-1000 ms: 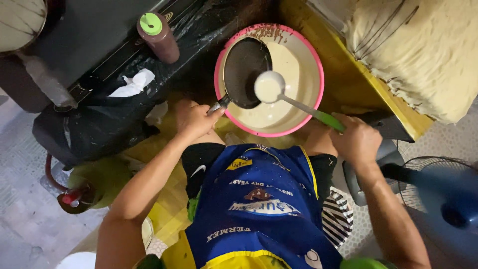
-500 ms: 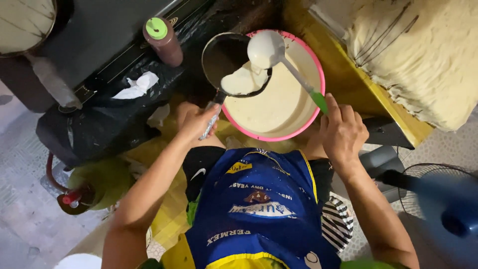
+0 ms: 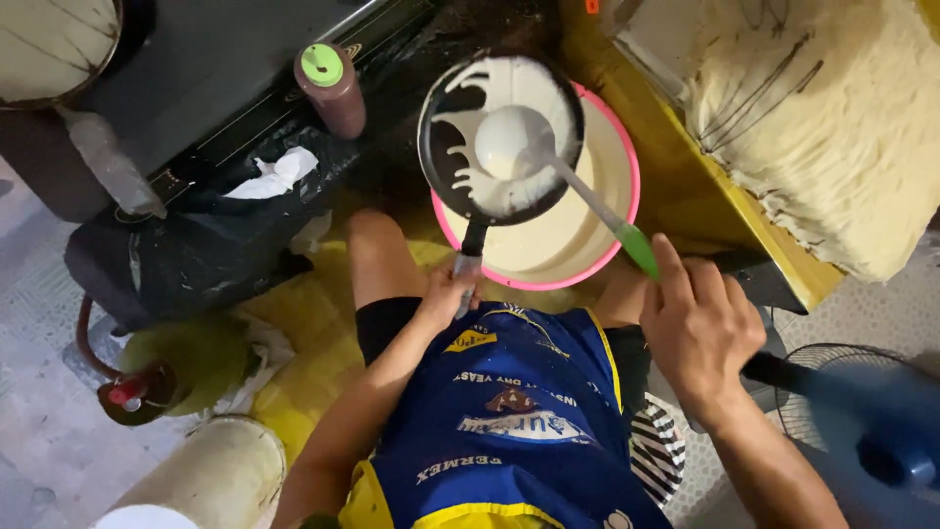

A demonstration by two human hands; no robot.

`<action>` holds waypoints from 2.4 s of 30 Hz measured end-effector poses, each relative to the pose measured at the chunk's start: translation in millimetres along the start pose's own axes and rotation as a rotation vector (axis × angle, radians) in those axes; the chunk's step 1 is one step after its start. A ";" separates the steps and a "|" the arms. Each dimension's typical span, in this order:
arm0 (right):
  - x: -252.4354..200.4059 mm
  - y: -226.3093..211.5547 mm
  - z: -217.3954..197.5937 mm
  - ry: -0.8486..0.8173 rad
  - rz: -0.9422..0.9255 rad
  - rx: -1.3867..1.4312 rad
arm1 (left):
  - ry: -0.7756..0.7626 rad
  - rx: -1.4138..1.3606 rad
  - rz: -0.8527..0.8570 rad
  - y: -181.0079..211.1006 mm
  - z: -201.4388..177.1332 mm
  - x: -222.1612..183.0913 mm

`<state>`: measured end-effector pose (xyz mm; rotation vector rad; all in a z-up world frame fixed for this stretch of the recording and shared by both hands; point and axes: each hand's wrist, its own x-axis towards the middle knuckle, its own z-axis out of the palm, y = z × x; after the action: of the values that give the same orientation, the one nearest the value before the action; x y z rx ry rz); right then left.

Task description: The person is making thin bread by dipping a small pan into a bowl of batter, cooking it on a gas stove, and then stacking the finished product.

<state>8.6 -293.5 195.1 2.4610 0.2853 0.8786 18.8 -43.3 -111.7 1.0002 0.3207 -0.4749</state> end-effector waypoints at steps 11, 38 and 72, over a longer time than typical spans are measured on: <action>-22.9 -19.6 51.3 -0.142 0.196 0.173 | -0.085 0.345 -0.414 151.8 32.3 -2.7; -9.9 26.2 46.7 -0.002 0.167 -0.079 | -0.121 0.143 -0.047 59.8 86.0 -44.0; -80.2 -27.1 95.5 -0.451 0.703 0.562 | 0.096 0.708 -0.186 181.6 54.3 -49.0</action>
<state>7.3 -336.2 74.8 3.2651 -0.6103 0.4884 73.7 3.5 70.3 1.6940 0.3398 -0.7355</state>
